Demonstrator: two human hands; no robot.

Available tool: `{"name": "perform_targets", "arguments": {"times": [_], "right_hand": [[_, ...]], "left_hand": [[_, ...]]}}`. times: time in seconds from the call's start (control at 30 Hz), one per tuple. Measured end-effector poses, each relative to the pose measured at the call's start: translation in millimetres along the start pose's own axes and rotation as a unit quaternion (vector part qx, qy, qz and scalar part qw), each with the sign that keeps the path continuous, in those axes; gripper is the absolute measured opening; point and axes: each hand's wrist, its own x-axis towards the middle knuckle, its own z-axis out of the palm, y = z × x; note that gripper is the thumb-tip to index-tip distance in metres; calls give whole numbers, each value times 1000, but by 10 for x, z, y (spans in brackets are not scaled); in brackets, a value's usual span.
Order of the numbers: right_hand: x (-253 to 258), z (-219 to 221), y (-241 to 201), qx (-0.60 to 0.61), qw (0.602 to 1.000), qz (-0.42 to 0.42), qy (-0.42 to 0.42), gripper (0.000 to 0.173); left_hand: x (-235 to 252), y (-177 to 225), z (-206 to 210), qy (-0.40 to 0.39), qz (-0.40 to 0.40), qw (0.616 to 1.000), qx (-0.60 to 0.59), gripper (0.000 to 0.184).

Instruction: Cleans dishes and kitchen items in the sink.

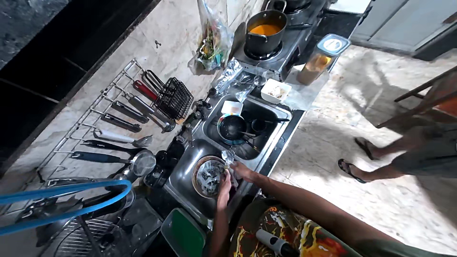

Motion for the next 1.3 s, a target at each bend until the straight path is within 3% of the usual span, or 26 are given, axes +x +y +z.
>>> {"name": "perform_targets", "arguments": {"times": [0.1, 0.17, 0.27, 0.37, 0.53, 0.63, 0.77, 0.9, 1.03, 1.17, 1.3], "right_hand": [[4, -25, -32, -44, 999, -1, -32, 43], [-5, 14, -19, -78, 994, -9, -76, 45], [-54, 87, -12, -96, 985, -19, -140, 45], [-125, 96, 14, -63, 983, -11, -174, 43], [-148, 24, 104, -92, 968, -2, -233, 45], [-107, 21, 16, -118, 972, -37, -198, 49], [-85, 43, -87, -48, 993, -18, -105, 58], [22, 143, 12, 11, 997, 4, -72, 36], [46, 207, 63, 50, 995, 30, -83, 24], [-5, 349, 106, 5, 997, 40, -70, 31], [-86, 395, 51, -104, 990, 34, -94, 44]], "left_hand": [[181, 84, -126, 19, 61, 996, -68, 64], [292, 183, -182, -33, 59, 983, -171, 54], [383, 284, -199, -107, 29, 971, -210, 41], [428, 317, -262, -56, 28, 978, -199, 30], [602, 320, -519, 31, 62, 961, -269, 32], [544, 291, -519, 23, 81, 968, -237, 36], [499, 153, -409, 67, 64, 977, -193, 43], [388, 167, -254, 67, 121, 966, -218, 35], [339, 181, -157, 97, 115, 975, -167, 39], [357, 201, -152, 77, 128, 978, -145, 34], [489, 210, -385, 118, 115, 958, -234, 34]]}}
